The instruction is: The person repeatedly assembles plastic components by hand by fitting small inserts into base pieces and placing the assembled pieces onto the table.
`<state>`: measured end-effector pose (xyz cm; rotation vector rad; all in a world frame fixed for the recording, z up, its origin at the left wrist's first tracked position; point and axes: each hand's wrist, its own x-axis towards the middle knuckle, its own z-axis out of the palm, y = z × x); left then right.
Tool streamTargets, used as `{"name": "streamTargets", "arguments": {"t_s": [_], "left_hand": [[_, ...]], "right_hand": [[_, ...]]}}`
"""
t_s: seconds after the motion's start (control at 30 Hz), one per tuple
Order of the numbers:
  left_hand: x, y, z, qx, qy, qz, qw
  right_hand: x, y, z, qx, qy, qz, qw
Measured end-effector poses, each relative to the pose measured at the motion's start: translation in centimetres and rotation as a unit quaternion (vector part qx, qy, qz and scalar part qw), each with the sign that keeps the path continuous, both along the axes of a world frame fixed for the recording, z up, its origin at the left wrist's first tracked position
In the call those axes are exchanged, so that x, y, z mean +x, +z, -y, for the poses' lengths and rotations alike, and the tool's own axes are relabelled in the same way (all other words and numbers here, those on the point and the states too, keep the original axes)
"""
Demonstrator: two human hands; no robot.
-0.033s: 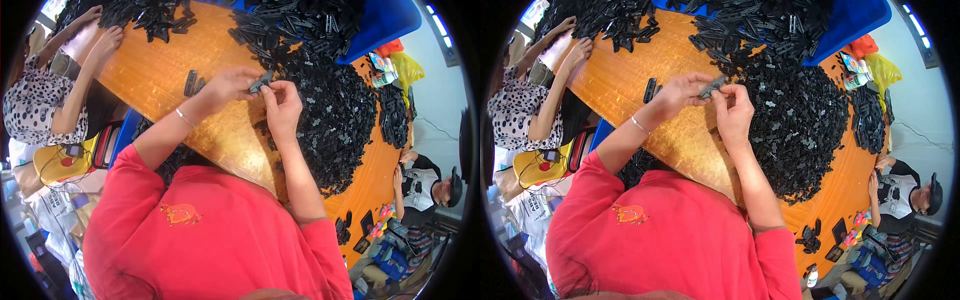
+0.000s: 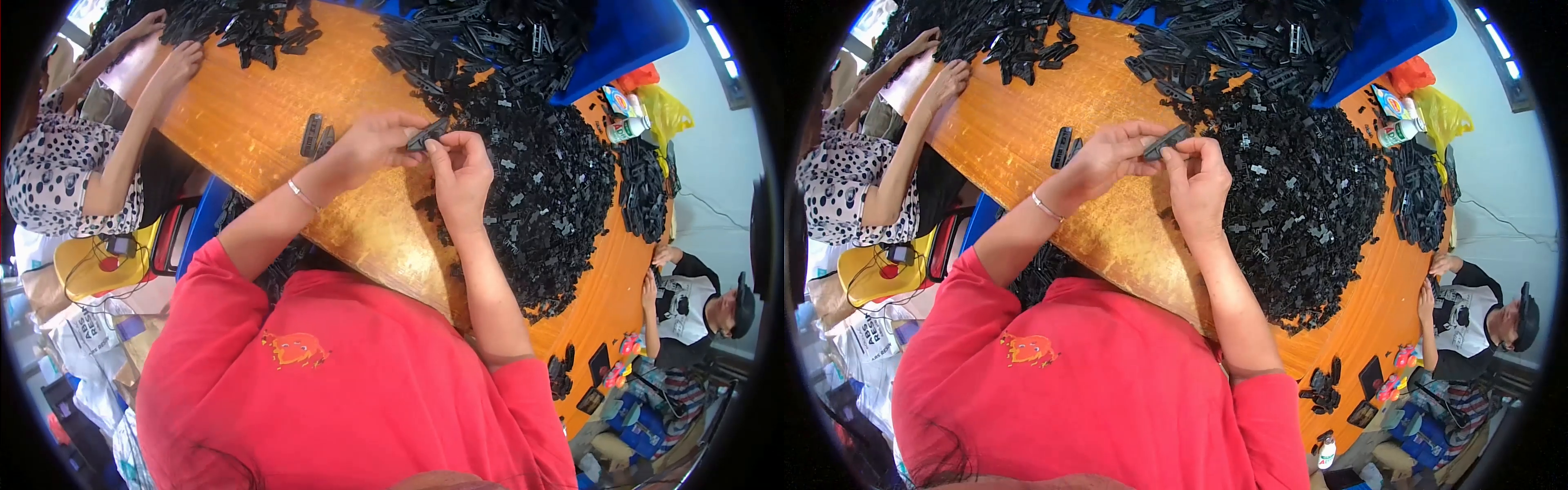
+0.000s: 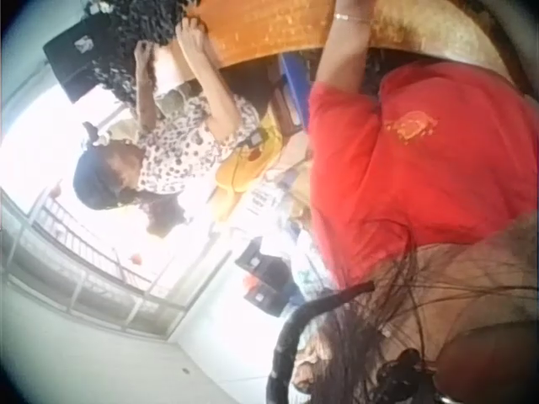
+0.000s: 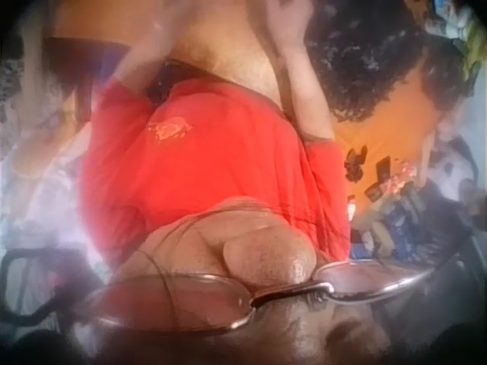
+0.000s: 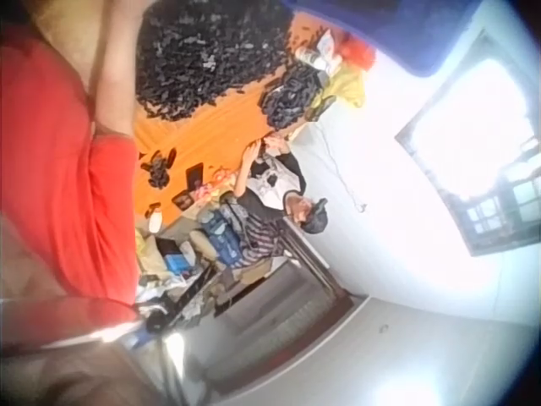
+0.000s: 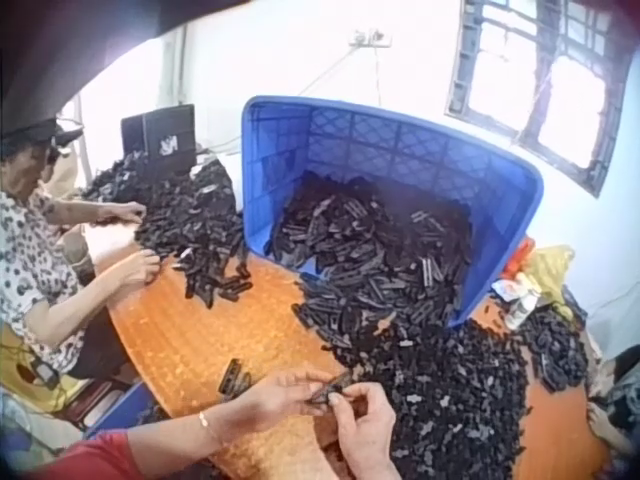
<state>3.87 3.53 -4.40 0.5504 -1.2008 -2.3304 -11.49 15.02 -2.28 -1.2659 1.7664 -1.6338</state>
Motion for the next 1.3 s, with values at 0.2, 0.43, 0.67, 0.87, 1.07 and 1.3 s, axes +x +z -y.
{"name": "streamTargets", "arguments": {"t_s": [0.2, 0.43, 0.67, 0.87, 1.07, 1.3], "left_hand": [[1.0, 2.6, -0.4, 0.028, 0.002, -0.004, 1.0], [1.3, -0.2, 1.1, -0.074, -0.043, 0.022, 0.996], [1.1, 0.0, 0.3, 0.017, -0.014, -0.068, 0.997], [1.0, 0.0, 0.4, 0.034, -0.017, -0.083, 0.996], [0.9, -0.2, 0.3, 0.016, 0.0, -0.062, 0.998], [0.5, -0.4, 0.0, -0.032, -0.01, -0.052, 0.998]], "right_hand": [[0.3, 0.4, 0.1, -0.015, 0.025, 0.037, 0.999], [0.5, 1.5, -0.4, 0.039, 0.058, 0.066, 0.995], [0.0, 1.2, -0.6, -0.024, 0.047, 0.03, 0.998], [-0.1, 1.1, -0.3, -0.064, 0.043, -0.063, 0.995], [0.1, 1.4, -0.2, -0.074, 0.035, -0.096, 0.992], [0.8, 0.9, 0.2, -0.095, 0.006, -0.091, 0.991]]}}
